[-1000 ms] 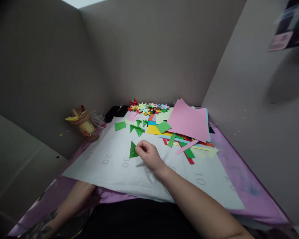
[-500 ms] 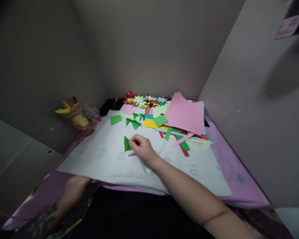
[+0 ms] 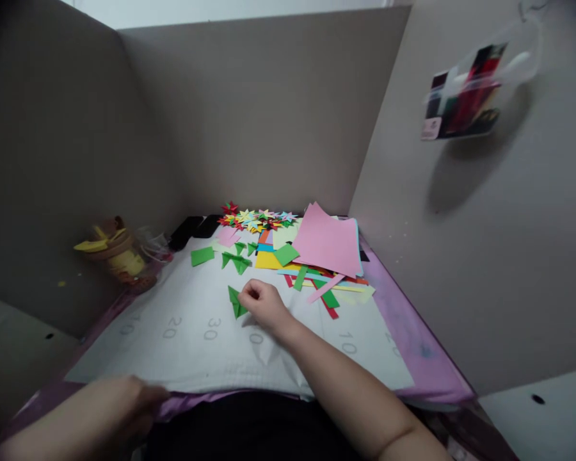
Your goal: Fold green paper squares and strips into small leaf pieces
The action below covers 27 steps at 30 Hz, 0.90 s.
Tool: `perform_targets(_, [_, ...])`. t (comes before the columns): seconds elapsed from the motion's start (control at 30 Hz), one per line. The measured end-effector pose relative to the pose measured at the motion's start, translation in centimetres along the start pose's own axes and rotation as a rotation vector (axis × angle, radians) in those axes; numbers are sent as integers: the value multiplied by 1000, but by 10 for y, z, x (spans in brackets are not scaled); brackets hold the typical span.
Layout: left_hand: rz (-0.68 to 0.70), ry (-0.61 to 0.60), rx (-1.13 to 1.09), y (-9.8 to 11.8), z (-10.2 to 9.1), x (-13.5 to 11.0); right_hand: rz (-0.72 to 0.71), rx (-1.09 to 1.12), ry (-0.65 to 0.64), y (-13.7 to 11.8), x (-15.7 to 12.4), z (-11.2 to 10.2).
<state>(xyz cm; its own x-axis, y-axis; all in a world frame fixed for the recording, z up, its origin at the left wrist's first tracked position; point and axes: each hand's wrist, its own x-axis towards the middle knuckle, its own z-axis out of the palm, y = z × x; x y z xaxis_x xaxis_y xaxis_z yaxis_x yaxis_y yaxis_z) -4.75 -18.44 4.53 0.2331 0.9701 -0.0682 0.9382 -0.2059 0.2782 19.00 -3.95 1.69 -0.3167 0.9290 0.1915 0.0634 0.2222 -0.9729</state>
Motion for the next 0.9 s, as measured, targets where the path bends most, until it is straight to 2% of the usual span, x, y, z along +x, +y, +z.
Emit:
perform_targets(0.03, [49,-22,-36,14,-14,15,11,16,5,2,2,-1])
perform_targets(0.07, [88,18,-80,28,-25,33,19,29,7,3,3,-1])
perform_targets(0.1, [83,139,-139,40,-33,54,23,37,8,4,5,-2])
perform_targets(0.17, [50,352,-333,57,-35,100,19,42,14,6,7,-3])
perform_targets(0.2, [42,358,-457,61,-29,122,12,39,24,7,8,-4])
perform_targets(0.27, [7,219,-722,60,-9,157,-2,24,65,9,10,-6])
perform_targets(0.33, [-7,48,-919,54,12,177,-10,-2,125,12,13,-8])
perform_targets(0.4, [32,25,-1061,47,25,183,-9,-21,161,16,16,-8])
perform_targets(0.47, [68,65,-1084,42,29,181,-3,-22,152,17,18,-6])
perform_targets(0.63, [61,236,-852,38,17,172,13,29,16,13,15,0])
perform_targets(0.73, [75,263,-787,39,15,173,7,31,14,13,13,-1])
perform_targets(0.9, [54,277,-802,42,24,176,15,-21,35,16,13,-7])
